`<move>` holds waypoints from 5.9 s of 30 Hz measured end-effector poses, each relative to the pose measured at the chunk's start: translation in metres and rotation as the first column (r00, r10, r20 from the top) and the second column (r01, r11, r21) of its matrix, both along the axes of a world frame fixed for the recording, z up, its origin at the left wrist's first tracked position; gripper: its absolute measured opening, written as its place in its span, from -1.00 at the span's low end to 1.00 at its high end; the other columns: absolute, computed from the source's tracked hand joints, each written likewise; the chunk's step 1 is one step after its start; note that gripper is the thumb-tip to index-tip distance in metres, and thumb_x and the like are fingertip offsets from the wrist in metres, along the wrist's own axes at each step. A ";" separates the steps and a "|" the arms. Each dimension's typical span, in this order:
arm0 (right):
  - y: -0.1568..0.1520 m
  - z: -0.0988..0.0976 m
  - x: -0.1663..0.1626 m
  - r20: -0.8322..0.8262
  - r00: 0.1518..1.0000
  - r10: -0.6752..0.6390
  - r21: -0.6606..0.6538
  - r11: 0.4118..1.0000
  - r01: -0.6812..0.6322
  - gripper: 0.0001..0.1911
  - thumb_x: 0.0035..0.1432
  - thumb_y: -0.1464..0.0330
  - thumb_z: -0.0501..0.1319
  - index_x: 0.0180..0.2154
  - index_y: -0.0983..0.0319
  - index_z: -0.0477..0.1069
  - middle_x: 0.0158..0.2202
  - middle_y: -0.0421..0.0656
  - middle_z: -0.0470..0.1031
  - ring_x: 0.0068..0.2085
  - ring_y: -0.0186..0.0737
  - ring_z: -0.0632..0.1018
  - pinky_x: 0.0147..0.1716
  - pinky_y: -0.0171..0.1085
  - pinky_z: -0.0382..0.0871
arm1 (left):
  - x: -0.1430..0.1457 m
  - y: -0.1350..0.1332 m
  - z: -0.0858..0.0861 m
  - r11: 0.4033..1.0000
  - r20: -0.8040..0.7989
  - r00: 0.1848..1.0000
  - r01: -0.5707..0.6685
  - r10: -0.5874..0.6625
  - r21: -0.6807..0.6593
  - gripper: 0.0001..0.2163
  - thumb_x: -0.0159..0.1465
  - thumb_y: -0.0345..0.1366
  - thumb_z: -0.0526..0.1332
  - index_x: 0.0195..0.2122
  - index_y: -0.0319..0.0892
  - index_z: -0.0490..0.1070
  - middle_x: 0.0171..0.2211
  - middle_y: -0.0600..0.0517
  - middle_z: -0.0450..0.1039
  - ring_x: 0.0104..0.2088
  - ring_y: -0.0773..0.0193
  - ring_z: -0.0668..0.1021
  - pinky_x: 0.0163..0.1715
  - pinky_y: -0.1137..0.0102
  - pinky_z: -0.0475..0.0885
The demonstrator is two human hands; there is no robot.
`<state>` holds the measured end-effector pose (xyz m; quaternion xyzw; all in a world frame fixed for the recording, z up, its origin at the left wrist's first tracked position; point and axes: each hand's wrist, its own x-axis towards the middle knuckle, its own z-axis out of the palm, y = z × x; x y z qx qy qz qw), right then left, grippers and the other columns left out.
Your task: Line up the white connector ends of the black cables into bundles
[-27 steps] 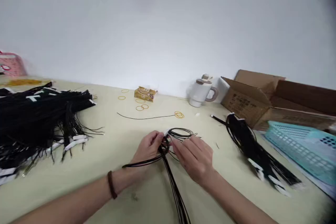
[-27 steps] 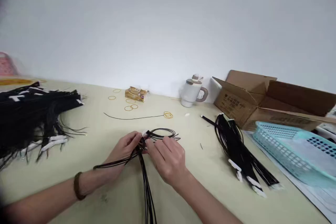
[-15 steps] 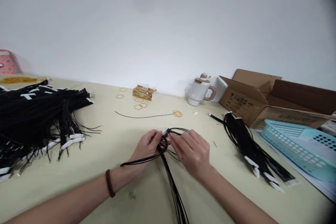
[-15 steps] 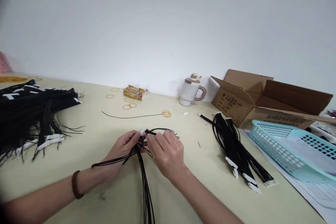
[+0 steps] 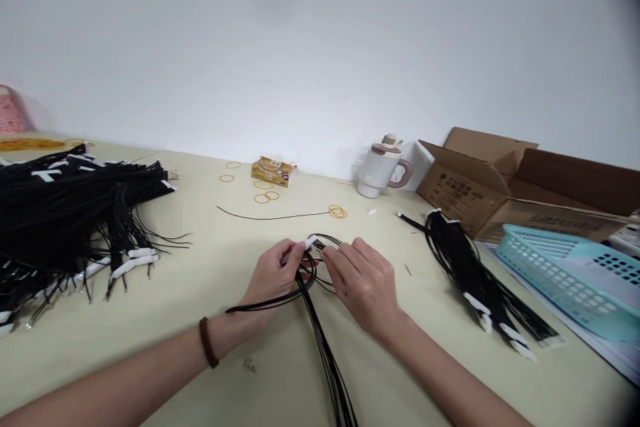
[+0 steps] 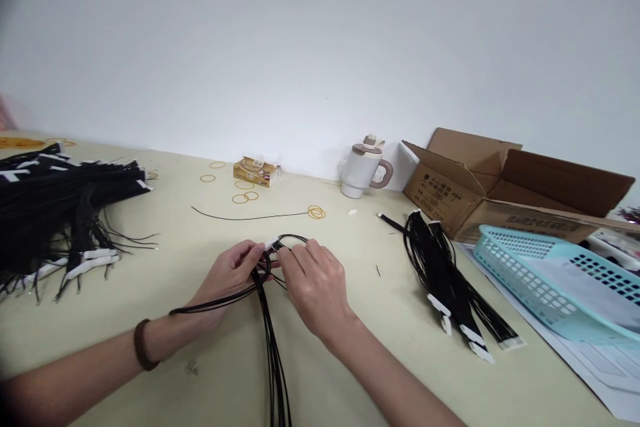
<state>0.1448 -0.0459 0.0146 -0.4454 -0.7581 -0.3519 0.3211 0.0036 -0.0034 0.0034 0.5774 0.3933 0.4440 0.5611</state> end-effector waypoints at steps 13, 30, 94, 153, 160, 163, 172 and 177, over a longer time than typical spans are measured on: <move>0.000 0.001 0.000 0.138 0.985 -0.101 -0.095 0.989 0.115 -0.89 0.13 0.50 0.10 -0.43 0.27 0.34 -0.54 -0.21 0.28 -0.44 -0.27 0.21 -0.47 -0.29 0.01 | -0.001 0.004 0.002 0.994 -0.271 0.961 -0.018 0.047 0.108 -0.71 0.12 -0.07 0.06 -0.52 -0.20 0.32 -0.55 0.05 0.42 -0.57 0.31 0.46 -0.57 0.45 0.34; -0.002 0.002 0.005 0.222 0.967 -0.124 -0.093 0.985 0.148 -0.86 0.13 0.50 0.08 -0.46 0.26 0.33 -0.55 -0.21 0.25 -0.43 -0.28 0.21 -0.48 -0.29 0.01 | 0.003 0.003 0.011 0.994 -0.353 0.933 -0.036 0.071 0.103 -0.74 0.08 -0.16 0.08 -0.67 -0.18 0.25 -0.64 0.04 0.42 -0.62 0.30 0.45 -0.66 0.50 0.21; 0.000 0.001 0.003 0.302 0.942 -0.145 -0.052 0.984 0.168 -0.81 0.15 0.49 0.02 -0.48 0.26 0.30 -0.56 -0.20 0.24 -0.44 -0.28 0.21 -0.49 -0.29 -0.01 | 0.003 0.001 0.013 0.988 -0.417 0.906 -0.004 0.068 0.154 -0.74 0.09 -0.18 0.08 -0.67 -0.20 0.26 -0.70 0.09 0.37 -0.67 0.39 0.37 -0.67 0.52 0.18; 0.018 -0.020 0.010 0.276 0.932 0.234 0.115 0.955 -0.273 -0.85 0.15 0.50 0.11 -0.22 0.28 0.39 -0.37 -0.18 0.43 -0.34 -0.35 0.33 -0.47 -0.32 0.14 | -0.008 0.014 0.011 0.834 0.449 0.890 0.304 -0.078 -0.460 -0.84 0.16 -0.41 0.09 -0.56 -0.22 0.34 -0.47 0.01 0.50 -0.49 0.35 0.46 -0.42 0.46 0.30; 0.021 -0.023 0.012 0.248 0.936 0.250 0.081 0.958 -0.277 -0.85 0.21 0.50 0.04 -0.27 0.28 0.38 -0.40 -0.19 0.42 -0.35 -0.36 0.33 -0.44 -0.30 0.13 | -0.002 0.007 0.010 0.825 0.470 0.874 0.353 -0.123 -0.440 -0.87 0.15 -0.39 0.11 -0.53 -0.23 0.36 -0.61 0.11 0.35 -0.58 0.43 0.36 -0.48 0.50 0.25; 0.021 -0.023 0.013 0.241 0.938 0.249 0.068 0.960 -0.272 -0.86 0.20 0.49 0.05 -0.25 0.28 0.37 -0.42 -0.19 0.41 -0.34 -0.35 0.33 -0.44 -0.30 0.13 | -0.002 0.007 0.010 0.821 0.467 0.872 0.373 -0.150 -0.433 -0.87 0.16 -0.39 0.10 -0.51 -0.22 0.36 -0.60 0.11 0.33 -0.56 0.42 0.36 -0.47 0.50 0.24; 0.022 -0.024 0.012 0.186 0.950 0.252 0.086 0.959 -0.271 -0.89 0.16 0.47 0.11 -0.25 0.25 0.38 -0.45 -0.21 0.40 -0.36 -0.35 0.32 -0.45 -0.31 0.12 | -0.003 0.008 0.007 0.805 0.467 0.869 0.391 -0.164 -0.446 -0.88 0.15 -0.34 0.13 -0.50 -0.21 0.37 -0.59 0.11 0.35 -0.57 0.40 0.36 -0.49 0.47 0.20; 0.020 -0.020 0.008 0.084 0.959 0.269 0.093 0.956 -0.277 -0.91 0.15 0.46 0.12 -0.31 0.24 0.40 -0.48 -0.21 0.40 -0.38 -0.34 0.31 -0.44 -0.32 0.15 | -0.003 0.009 0.005 0.808 0.485 0.853 0.419 -0.192 -0.416 -0.87 0.16 -0.33 0.12 -0.50 -0.21 0.36 -0.56 0.09 0.37 -0.56 0.40 0.36 -0.51 0.47 0.19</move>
